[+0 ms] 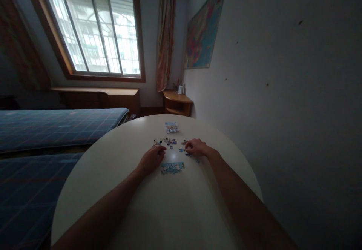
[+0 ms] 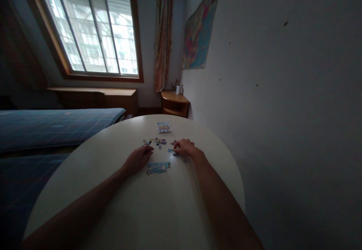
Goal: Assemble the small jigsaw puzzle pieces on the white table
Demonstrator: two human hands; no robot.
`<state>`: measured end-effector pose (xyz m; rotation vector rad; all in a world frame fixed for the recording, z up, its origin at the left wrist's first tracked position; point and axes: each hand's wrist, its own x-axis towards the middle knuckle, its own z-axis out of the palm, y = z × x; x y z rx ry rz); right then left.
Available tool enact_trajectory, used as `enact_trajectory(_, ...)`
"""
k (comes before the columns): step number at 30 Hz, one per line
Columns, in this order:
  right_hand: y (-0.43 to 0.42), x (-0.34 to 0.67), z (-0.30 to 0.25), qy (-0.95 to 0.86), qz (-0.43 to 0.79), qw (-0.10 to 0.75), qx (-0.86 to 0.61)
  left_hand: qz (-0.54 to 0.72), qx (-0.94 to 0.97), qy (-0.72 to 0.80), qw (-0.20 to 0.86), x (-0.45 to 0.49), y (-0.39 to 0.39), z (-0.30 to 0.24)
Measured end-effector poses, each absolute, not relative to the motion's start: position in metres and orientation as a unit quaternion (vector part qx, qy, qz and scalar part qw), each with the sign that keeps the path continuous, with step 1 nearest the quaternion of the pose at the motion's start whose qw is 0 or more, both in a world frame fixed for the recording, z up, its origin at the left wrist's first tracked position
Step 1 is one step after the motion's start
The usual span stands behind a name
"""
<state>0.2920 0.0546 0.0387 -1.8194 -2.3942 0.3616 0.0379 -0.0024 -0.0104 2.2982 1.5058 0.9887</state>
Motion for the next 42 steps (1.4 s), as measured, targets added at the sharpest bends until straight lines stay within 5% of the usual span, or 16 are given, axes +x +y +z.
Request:
enact_trajectory(17, 0.027, 0.290, 0.014, -0.801, 0.087, 0.228, -0.547, 0.359, 0.802, 0.465, 0.108, 0.037, -0.008, -0.010)
enact_trajectory(23, 0.000, 0.264, 0.020, -0.824, 0.178, 0.303, -0.444, 0.365, 0.804, 0.442, 0.154, 0.039, -0.018, 0.001)
enact_trajectory(32, -0.023, 0.234, 0.022, -0.830, 0.248, 0.284, -0.410, 0.257, 0.820, 0.441, 0.259, 0.023, -0.028, 0.022)
enact_trajectory(42, -0.028, 0.232, 0.014, -0.866, 0.196, 0.254, -0.384, 0.187, 0.803, 0.483, 0.296, 0.013, -0.026, 0.019)
